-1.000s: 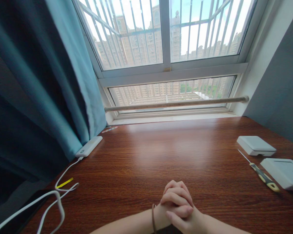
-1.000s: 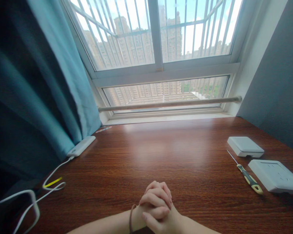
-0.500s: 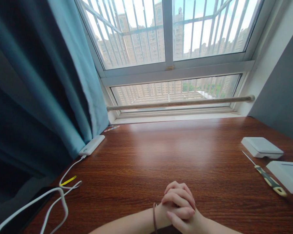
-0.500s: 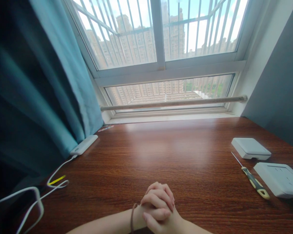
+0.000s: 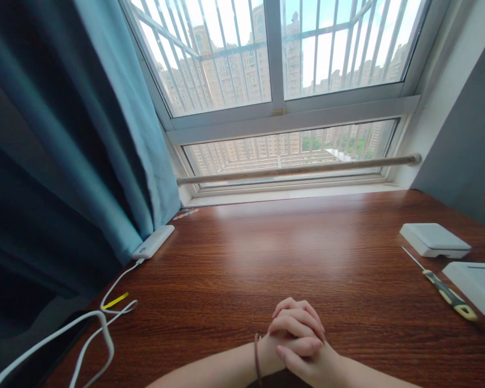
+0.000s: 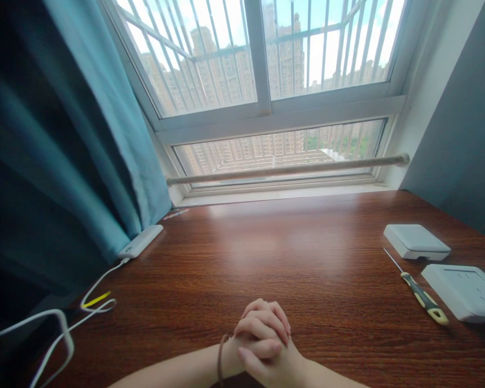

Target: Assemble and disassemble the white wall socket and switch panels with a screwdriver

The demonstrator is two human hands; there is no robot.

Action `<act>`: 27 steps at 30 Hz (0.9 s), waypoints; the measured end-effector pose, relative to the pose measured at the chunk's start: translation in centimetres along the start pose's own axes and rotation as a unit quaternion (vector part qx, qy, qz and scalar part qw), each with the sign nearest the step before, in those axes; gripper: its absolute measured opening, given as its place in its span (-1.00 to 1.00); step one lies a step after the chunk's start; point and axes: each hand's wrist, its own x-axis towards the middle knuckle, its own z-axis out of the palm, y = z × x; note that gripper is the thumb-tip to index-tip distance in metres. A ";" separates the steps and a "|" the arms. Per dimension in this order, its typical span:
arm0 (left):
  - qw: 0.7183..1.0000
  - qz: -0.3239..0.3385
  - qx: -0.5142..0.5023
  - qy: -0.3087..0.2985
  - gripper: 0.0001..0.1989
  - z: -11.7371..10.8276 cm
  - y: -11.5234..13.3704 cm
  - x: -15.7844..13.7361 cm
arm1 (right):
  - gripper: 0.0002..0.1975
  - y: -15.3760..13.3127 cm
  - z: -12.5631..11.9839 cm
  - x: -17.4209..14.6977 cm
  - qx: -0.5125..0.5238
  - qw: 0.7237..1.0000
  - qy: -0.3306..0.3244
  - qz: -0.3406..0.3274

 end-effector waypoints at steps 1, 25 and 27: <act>1.000 0.000 0.002 -0.006 -0.50 0.0 0.0 0.0 | -0.69 0.0 0.0 0.0 0.000 1.000 0.001 -0.002; 0.995 0.063 -0.036 -0.073 -0.60 -0.4 -0.8 0.6 | -0.72 0.2 0.3 -0.3 -0.022 0.999 0.018 0.016; 0.995 0.067 -0.038 -0.069 -0.57 -0.2 -0.8 0.6 | -0.70 0.1 0.3 -0.3 -0.014 0.999 0.024 0.016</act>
